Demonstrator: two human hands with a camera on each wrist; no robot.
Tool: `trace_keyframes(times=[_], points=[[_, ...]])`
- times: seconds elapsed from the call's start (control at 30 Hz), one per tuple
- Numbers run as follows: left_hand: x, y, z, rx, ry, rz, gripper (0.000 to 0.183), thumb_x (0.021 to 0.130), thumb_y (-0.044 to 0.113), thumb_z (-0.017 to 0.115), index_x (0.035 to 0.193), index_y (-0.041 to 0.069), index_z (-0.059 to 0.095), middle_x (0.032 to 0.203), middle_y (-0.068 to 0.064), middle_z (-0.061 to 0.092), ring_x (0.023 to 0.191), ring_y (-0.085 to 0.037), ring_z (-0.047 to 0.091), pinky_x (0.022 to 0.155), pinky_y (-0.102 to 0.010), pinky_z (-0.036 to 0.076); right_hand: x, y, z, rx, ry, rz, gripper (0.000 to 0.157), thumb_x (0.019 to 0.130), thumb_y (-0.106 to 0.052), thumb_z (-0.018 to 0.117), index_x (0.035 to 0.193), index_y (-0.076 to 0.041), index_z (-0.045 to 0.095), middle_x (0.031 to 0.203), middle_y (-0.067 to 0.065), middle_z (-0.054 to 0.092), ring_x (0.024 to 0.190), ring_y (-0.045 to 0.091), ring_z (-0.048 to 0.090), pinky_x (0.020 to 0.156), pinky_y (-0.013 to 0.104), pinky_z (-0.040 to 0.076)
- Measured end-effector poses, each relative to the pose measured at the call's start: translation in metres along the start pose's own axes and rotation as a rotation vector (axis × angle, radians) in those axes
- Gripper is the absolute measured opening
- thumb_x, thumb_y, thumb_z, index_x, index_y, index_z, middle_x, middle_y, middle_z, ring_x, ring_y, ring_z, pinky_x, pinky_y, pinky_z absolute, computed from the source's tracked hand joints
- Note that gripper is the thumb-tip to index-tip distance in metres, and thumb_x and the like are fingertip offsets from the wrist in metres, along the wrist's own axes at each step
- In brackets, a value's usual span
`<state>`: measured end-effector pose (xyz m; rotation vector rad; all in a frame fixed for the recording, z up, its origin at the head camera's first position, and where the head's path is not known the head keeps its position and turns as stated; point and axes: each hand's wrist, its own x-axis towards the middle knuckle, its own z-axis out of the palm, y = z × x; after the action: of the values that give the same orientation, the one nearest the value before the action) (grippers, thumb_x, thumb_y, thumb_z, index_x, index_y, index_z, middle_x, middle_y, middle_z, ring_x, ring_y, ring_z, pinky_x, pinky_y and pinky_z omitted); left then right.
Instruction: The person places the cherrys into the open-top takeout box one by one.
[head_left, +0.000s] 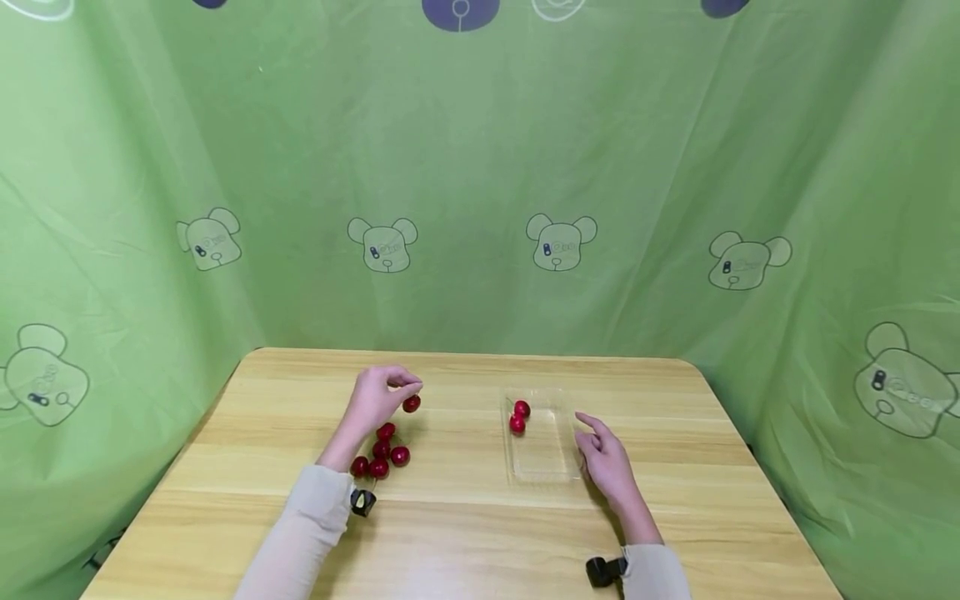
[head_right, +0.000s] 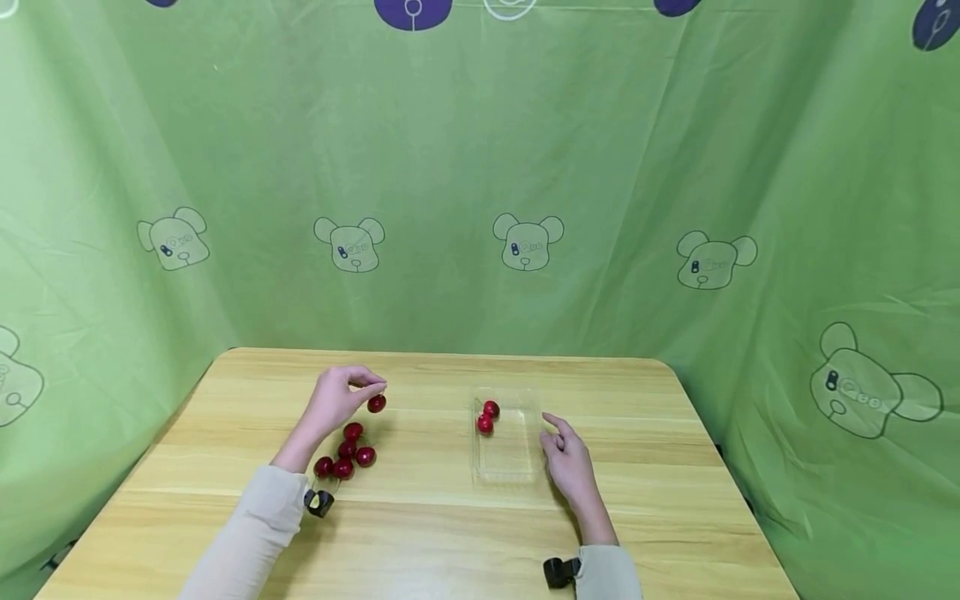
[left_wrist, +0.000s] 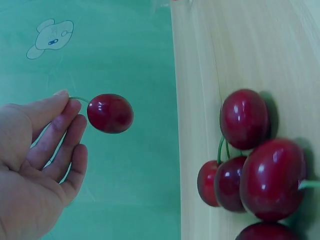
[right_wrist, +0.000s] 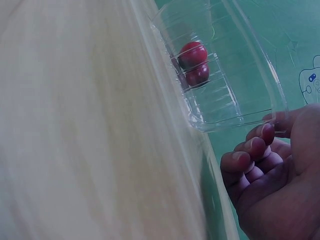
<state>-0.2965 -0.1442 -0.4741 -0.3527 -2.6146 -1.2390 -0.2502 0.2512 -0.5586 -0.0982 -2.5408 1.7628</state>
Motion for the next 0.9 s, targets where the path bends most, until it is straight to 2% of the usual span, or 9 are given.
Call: trace_keyframes(times=[0.17,0.33,0.47,0.67,0.77,0.9], points=[[-0.003,0.004,0.004,-0.067,-0.007,-0.023,0.004,0.092,0.019,0.079,0.095,0.016,0.081,0.090,0.003,0.079,0.089,-0.017,0.072,0.082,-0.037,0.059,0.000,0.000,0.000,0.000,-0.003,0.004,0.044,0.109,-0.016,0.051,0.152,-0.009,0.048,0.069,0.004,0.052,0.049,0.010,0.048,0.049,0.023,0.043],[-0.007,0.005,0.008,-0.139,-0.020,-0.055,0.005,0.092,0.019,0.080,0.096,0.016,0.081,0.092,0.002,0.079,0.089,-0.015,0.071,0.077,-0.031,0.056,0.001,0.001,0.001,0.009,0.003,0.000,0.043,0.109,-0.015,0.052,0.151,-0.009,0.049,0.068,0.002,0.051,0.048,0.009,0.046,0.049,0.022,0.042],[-0.009,0.005,0.011,-0.198,-0.026,-0.080,0.007,0.092,0.018,0.080,0.097,0.014,0.081,0.094,0.001,0.079,0.090,-0.014,0.071,0.077,-0.029,0.054,0.001,0.001,0.001,0.022,0.001,-0.007,0.043,0.109,-0.015,0.052,0.151,-0.008,0.049,0.065,0.001,0.050,0.047,0.010,0.047,0.048,0.022,0.042],[-0.010,0.005,0.017,-0.349,-0.048,-0.121,0.009,0.091,0.016,0.080,0.099,0.011,0.080,0.096,-0.004,0.079,0.088,-0.014,0.071,0.081,-0.030,0.055,0.000,-0.001,0.001,0.037,-0.004,-0.014,0.044,0.109,-0.014,0.052,0.152,-0.004,0.047,0.064,0.000,0.050,0.047,0.009,0.047,0.048,0.022,0.043],[-0.012,0.005,0.021,-0.415,-0.056,-0.140,0.011,0.091,0.015,0.080,0.100,0.010,0.080,0.099,-0.005,0.079,0.090,-0.014,0.071,0.085,-0.032,0.055,-0.007,-0.017,-0.002,0.032,-0.024,0.004,0.045,0.109,-0.011,0.051,0.152,0.000,0.046,0.065,0.004,0.051,0.047,0.010,0.047,0.048,0.023,0.043],[-0.014,0.009,0.028,-0.464,-0.056,-0.162,0.013,0.090,0.015,0.081,0.102,0.009,0.079,0.101,-0.005,0.078,0.091,-0.014,0.071,0.087,-0.032,0.055,-0.007,-0.017,-0.002,0.015,-0.020,0.011,0.045,0.109,-0.011,0.051,0.152,0.000,0.046,0.065,0.005,0.051,0.047,0.010,0.048,0.049,0.023,0.043]])
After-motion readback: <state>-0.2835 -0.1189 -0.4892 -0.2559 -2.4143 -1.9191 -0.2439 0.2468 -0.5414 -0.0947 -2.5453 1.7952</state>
